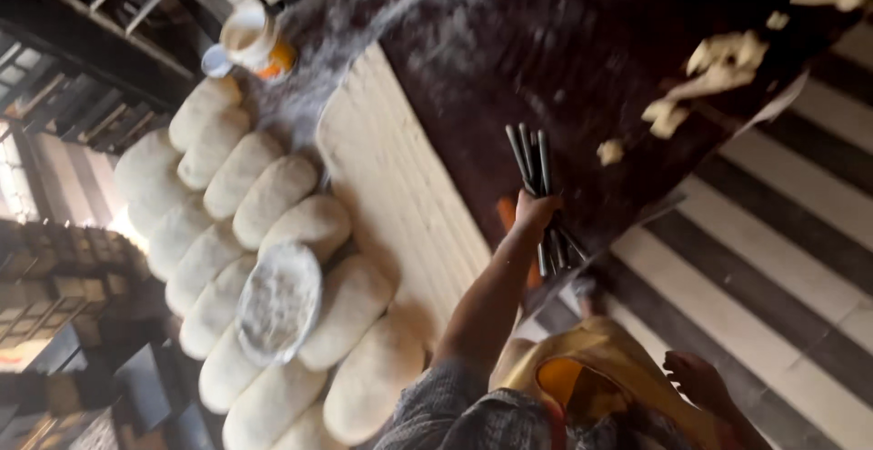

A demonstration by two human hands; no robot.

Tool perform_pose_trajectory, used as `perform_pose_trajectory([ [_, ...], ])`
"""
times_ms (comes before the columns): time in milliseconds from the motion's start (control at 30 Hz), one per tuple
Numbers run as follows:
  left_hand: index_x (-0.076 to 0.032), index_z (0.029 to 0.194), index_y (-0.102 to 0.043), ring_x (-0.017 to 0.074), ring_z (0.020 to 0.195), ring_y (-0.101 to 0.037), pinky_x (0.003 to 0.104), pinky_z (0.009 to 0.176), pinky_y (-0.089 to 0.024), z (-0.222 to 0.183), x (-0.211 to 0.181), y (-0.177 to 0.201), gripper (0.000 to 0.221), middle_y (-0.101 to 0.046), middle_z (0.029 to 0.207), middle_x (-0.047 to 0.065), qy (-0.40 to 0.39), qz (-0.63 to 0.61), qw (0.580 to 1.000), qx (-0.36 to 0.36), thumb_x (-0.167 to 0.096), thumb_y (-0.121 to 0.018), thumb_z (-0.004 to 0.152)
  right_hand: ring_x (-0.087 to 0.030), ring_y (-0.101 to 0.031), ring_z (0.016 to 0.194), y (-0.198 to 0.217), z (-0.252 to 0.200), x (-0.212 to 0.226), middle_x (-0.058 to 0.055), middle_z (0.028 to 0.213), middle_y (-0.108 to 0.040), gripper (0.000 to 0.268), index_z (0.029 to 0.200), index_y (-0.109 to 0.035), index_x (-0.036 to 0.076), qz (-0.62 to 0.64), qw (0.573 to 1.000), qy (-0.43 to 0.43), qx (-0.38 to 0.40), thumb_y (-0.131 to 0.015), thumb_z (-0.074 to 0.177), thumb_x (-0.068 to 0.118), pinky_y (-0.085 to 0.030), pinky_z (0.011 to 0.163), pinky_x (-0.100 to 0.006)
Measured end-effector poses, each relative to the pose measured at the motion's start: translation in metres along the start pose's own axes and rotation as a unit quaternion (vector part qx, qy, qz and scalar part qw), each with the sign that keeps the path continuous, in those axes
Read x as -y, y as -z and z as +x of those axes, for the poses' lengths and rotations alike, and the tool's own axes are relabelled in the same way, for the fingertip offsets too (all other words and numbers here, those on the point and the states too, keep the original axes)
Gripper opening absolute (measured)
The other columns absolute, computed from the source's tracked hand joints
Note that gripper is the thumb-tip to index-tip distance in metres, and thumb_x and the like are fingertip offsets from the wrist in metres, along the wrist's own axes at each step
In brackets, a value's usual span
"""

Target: The person cuts long strips from a sheet of dough on a floured wooden board using a knife, then wraps each strip spirally around a metal cone mold and sets the finished wrapped cones aside on the table. The person repeats this for several dough pieces, working beside rows of shaped dough loaves.

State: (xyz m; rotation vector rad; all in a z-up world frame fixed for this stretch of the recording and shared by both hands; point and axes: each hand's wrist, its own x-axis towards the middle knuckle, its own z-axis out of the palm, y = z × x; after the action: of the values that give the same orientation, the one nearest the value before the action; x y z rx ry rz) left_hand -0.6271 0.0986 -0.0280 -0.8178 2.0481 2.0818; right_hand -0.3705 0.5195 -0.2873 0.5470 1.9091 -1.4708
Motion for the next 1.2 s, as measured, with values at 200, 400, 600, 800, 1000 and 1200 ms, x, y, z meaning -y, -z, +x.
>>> perform_pose_trajectory([
  [200, -0.002, 0.139, -0.043, 0.0345, 0.114, -0.067, 0.045, 0.094, -0.057, 0.060, -0.048, -0.068, 0.076, -0.065, 0.127, 0.021, 0.103, 0.124, 0.984, -0.077, -0.019, -0.081, 0.075, -0.027, -0.078, 0.090, 0.101, 0.040, 0.155, -0.017, 0.109, -0.081, 0.047, 0.133, -0.067, 0.001, -0.114, 0.986, 0.119, -0.025, -0.052, 0.107, 0.037, -0.065, 0.077, -0.039],
  [400, -0.006, 0.158, -0.015, 0.0426, 0.130, -0.055, 0.049, 0.106, -0.051, 0.088, -0.075, -0.097, 0.091, -0.043, 0.149, 0.028, 0.129, 0.224, 0.959, -0.118, -0.030, -0.070, 0.090, -0.025, -0.074, 0.103, 0.117, 0.050, 0.264, -0.017, 0.115, -0.076, 0.046, 0.135, -0.064, 0.002, -0.109, 0.987, 0.104, -0.061, -0.055, 0.103, 0.034, -0.061, 0.086, -0.041],
  [600, -0.006, 0.156, -0.013, 0.0505, 0.136, -0.039, 0.057, 0.109, -0.039, 0.111, -0.022, -0.084, 0.082, -0.027, 0.156, 0.029, 0.062, 0.195, 0.964, -0.168, -0.037, -0.064, 0.101, -0.017, -0.073, 0.097, 0.079, 0.074, 0.325, -0.013, 0.109, -0.076, 0.037, 0.131, -0.063, 0.001, -0.116, 0.972, 0.204, 0.029, -0.058, 0.103, 0.025, -0.058, 0.085, -0.032],
  [800, -0.016, 0.150, -0.040, 0.0346, 0.091, -0.067, 0.046, 0.068, -0.055, 0.018, -0.023, 0.010, 0.058, -0.060, 0.120, 0.017, 0.031, -0.373, 0.926, -0.049, -0.029, -0.057, 0.096, -0.011, -0.068, 0.091, -0.014, 0.047, 0.466, -0.007, 0.102, -0.073, 0.025, 0.125, -0.067, 0.000, -0.106, 0.924, 0.347, 0.121, -0.058, 0.108, 0.016, -0.056, 0.084, -0.025],
  [1000, -0.002, 0.125, -0.050, 0.0249, 0.079, -0.067, 0.038, 0.072, -0.057, -0.104, 0.050, 0.053, 0.034, -0.063, 0.086, 0.011, 0.066, -0.516, 0.849, -0.094, -0.028, -0.063, 0.108, -0.011, -0.062, 0.086, -0.175, 0.130, 0.572, -0.003, 0.095, -0.067, 0.020, 0.119, -0.070, 0.002, -0.093, 0.873, 0.399, 0.264, -0.066, 0.109, 0.018, -0.053, 0.076, -0.026],
  [1200, -0.002, 0.134, -0.051, 0.0174, 0.086, -0.069, 0.030, 0.081, -0.057, -0.159, -0.012, 0.053, 0.032, -0.067, 0.091, 0.009, 0.054, -0.380, 0.911, -0.153, -0.008, -0.057, 0.103, -0.028, -0.067, 0.092, -0.379, 0.254, 0.661, -0.014, 0.097, -0.069, 0.020, 0.105, -0.071, 0.003, -0.285, 0.761, 0.559, 0.165, -0.074, 0.105, 0.023, -0.054, 0.081, -0.044],
])
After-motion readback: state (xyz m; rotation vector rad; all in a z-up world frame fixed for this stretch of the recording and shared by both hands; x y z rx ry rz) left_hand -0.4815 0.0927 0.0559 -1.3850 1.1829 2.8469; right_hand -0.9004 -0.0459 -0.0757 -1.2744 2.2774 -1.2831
